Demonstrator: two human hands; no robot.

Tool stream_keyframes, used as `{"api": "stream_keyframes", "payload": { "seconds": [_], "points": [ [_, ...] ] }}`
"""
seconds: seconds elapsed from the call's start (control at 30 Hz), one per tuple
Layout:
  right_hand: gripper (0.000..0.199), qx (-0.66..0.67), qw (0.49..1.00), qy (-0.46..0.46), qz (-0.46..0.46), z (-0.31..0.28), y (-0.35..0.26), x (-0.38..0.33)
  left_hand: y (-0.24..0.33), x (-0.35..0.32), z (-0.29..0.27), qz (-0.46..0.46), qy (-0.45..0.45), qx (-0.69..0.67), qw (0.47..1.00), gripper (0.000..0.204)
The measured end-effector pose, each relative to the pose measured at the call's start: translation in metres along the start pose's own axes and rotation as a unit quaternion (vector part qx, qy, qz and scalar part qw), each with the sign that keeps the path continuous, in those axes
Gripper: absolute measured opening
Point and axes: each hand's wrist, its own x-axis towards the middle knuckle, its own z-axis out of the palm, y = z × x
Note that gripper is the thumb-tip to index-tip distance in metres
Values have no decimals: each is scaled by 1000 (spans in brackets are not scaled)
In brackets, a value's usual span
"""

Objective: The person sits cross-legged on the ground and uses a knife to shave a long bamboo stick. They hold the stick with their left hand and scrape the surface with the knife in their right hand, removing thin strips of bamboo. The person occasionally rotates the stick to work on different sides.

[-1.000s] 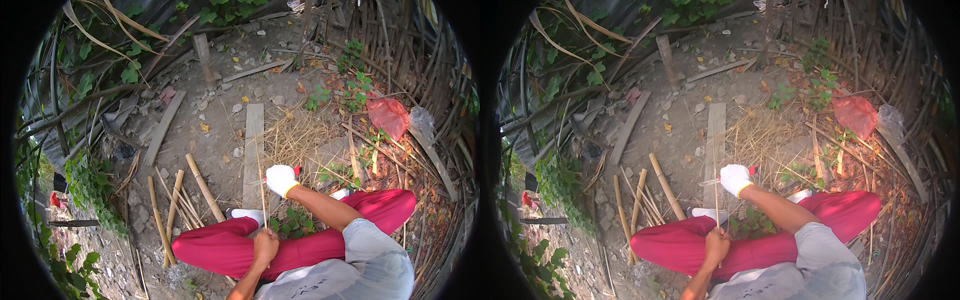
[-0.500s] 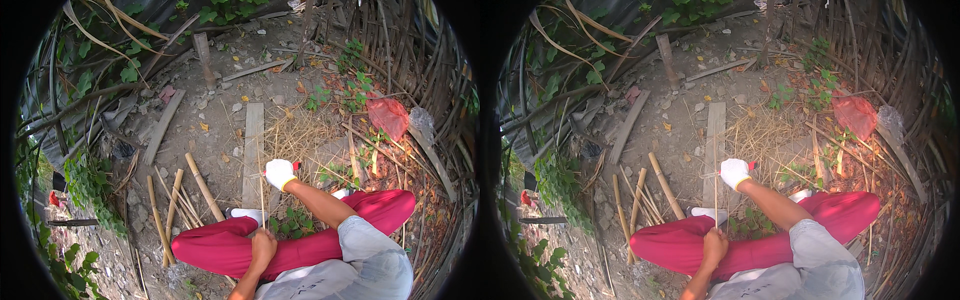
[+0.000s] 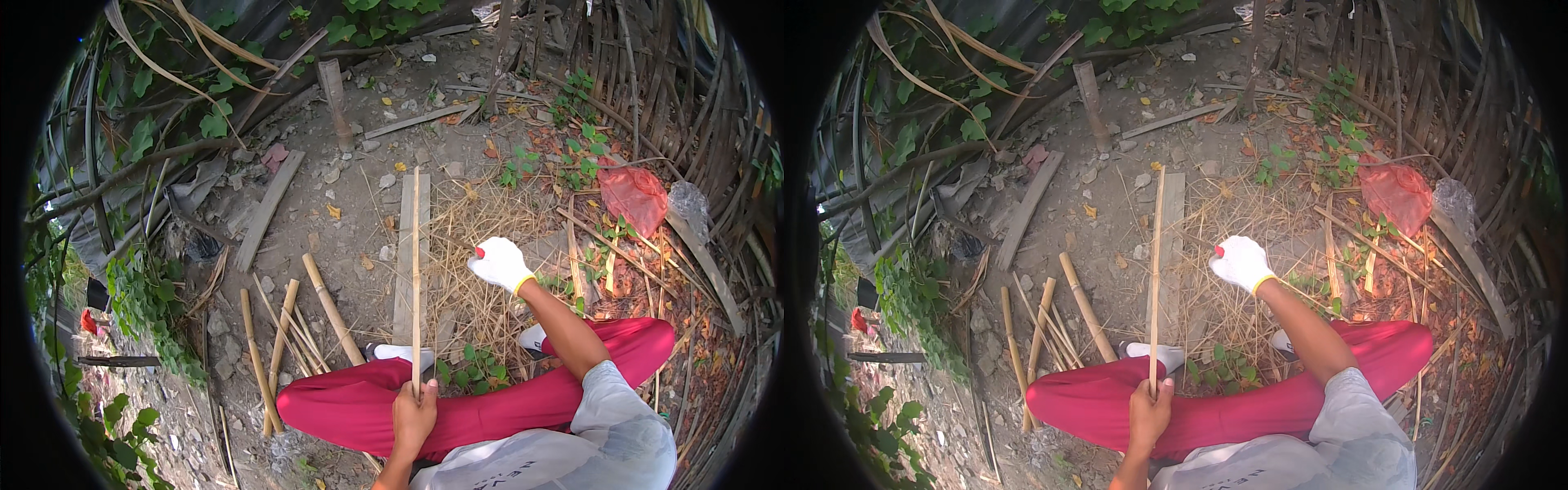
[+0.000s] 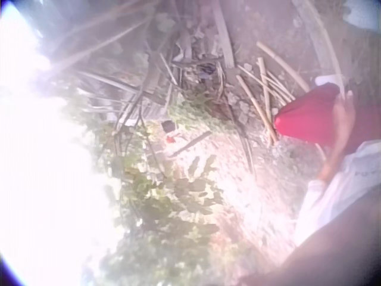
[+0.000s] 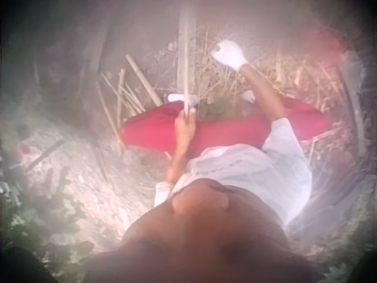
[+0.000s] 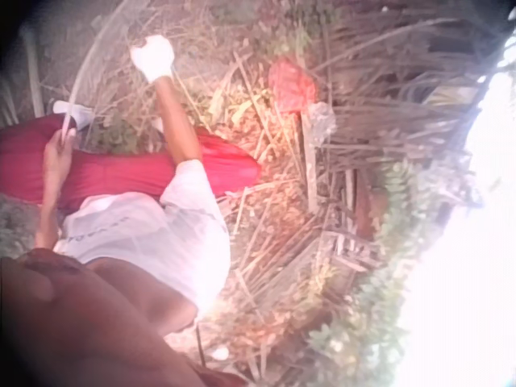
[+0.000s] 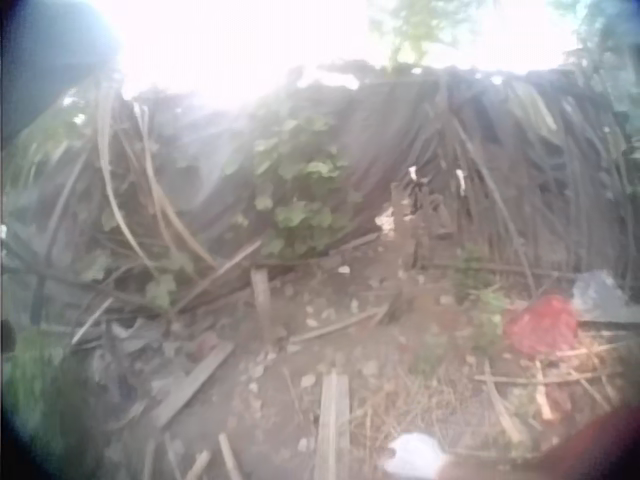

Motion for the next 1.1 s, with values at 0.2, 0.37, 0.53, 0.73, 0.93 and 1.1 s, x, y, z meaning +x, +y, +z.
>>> {"api": "stream_keyframes", "payload": {
  "seconds": [0.2, 0.37, 0.53, 0.73, 0.93, 1.1],
  "points": [
    [35, 42, 992, -97, -72, 13, -53, -43, -17, 4, 19, 44, 40, -143, 988, 38],
    [30, 21, 985, -122, -117, 20, -76, -58, -15, 5, 16, -14, 14, -220, 975, 36],
    [28, 18, 990, -78, -117, 24, -79, -50, -19, 6, 16, -55, -5, -245, 968, 35],
    [27, -10, 994, -39, -101, 13, -68, -32, -28, 7, 17, -92, -39, -280, 955, 35],
    [27, -42, 993, -107, -28, 19, -66, -23, -24, -4, 21, -88, -73, -288, 951, 35],
    [26, -58, 997, -42, 28, 50, -44, -8, -19, -13, 12, -157, -127, -294, 934, 34]
  ]
}}
